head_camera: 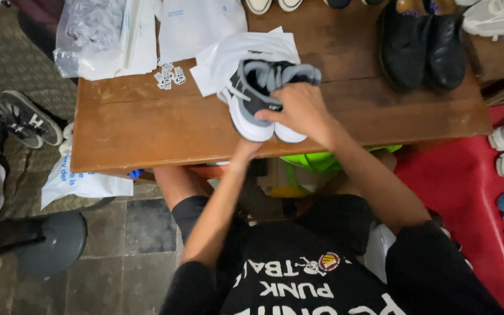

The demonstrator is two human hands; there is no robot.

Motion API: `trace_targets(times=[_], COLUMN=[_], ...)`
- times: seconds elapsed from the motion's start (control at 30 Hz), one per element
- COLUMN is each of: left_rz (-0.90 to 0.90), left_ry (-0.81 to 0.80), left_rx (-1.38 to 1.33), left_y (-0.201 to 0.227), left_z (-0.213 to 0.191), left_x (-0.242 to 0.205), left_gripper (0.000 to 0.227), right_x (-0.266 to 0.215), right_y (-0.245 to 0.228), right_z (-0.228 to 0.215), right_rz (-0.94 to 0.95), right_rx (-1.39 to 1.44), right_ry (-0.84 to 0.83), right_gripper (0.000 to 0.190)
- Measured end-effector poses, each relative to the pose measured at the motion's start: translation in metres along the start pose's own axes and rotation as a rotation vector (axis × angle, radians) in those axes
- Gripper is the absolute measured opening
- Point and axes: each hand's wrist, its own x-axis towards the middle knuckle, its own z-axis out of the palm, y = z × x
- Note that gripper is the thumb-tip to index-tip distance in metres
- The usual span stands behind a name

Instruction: Packing sneakers into a plastic bag and then threading and tying laces on a dress shoe

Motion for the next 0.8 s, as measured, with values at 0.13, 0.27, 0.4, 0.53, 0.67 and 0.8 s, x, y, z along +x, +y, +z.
trace_targets(times=[0.13, 0.27, 0.4, 0.53, 0.67, 0.8], left_rz=[-0.03, -0.038, 0.464, 0.301, 0.098, 0.078], left_ry=[-0.114, -0.231, 0.541, 0.445, 0.289, 0.261], left_rx=[0.071, 0.039, 0.736, 1.025, 1.289, 1.35], left_y=[0.029, 0.102, 0.112, 0.093, 0.082, 0.075], left_z=[-0.028, -0.098, -0.135, -0.133, -0.124, -0.117], left_x=[-0.033, -0.085, -0.007, 0.12, 0.171, 0.18], left_gripper=[0.048, 0.037, 0.027, 0.045, 0.039, 0.029], right_x=[-0.002, 0.0, 0.007, 0.008, 0.005, 0.005], right_y=[-0.001, 0.0, -0.007, -0.009, -0.01, -0.009], right_z=[0.014, 0.041, 0.071, 0.091, 0.102, 0.102], right_rz=[-0.019, -0.062, -0.087, -0.135, -0.133, -0.163], right_rx=[0.024, -0.062, -0.377, -0.44, -0.539, -0.514], right_ry=[-0.046, -0.036, -0.01, 0.096, 0.133, 0.15], right_gripper=[0.057, 0.052, 0.056, 0.055, 0.058, 0.055])
